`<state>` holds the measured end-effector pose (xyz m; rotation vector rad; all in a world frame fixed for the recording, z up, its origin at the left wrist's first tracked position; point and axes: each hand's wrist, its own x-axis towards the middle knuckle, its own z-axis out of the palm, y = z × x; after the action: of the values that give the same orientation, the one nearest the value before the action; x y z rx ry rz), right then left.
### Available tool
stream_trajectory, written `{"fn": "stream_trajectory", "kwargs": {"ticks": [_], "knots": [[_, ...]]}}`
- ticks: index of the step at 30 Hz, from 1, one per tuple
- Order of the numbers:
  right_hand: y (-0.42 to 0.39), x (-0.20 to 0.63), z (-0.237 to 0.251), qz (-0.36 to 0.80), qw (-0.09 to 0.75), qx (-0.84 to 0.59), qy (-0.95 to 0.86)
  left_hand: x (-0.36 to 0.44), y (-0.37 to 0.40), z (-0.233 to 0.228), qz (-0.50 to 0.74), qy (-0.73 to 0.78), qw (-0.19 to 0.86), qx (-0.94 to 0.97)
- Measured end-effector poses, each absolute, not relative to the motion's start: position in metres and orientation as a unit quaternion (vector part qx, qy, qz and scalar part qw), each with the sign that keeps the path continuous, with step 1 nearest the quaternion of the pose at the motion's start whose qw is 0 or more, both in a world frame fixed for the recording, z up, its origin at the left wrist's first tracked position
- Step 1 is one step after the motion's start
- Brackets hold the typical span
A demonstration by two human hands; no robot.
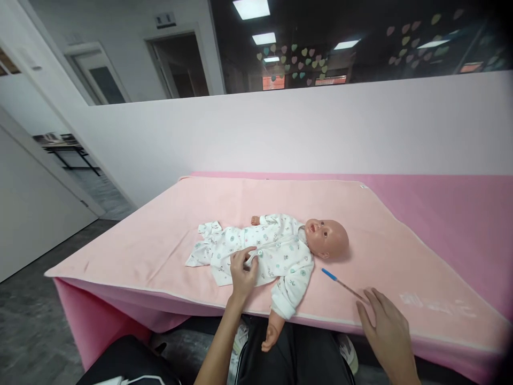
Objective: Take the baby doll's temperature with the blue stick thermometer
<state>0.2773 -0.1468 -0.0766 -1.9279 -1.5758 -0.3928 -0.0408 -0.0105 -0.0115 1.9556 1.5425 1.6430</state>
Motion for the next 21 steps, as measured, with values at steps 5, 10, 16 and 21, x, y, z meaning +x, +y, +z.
{"fn": "stream_trajectory", "kwargs": {"ticks": [5,10,16,21], "knots": [[-0.142,0.276,-0.07,-0.13,0.293,-0.724,-0.61,-0.042,-0.013,-0.012,0.563,0.497,0.117,0.649],[-0.14,0.271,-0.048,-0.041,0.325,-0.742,-0.585,-0.042,-0.014,-0.009,0.58,0.466,0.134,0.654],[-0.141,0.264,-0.005,0.02,0.369,-0.79,-0.488,-0.042,-0.008,-0.015,0.538,0.482,0.152,0.675],[-0.126,0.26,0.013,0.01,0.334,-0.808,-0.485,-0.041,-0.007,-0.017,0.505,0.473,0.117,0.712]]}}
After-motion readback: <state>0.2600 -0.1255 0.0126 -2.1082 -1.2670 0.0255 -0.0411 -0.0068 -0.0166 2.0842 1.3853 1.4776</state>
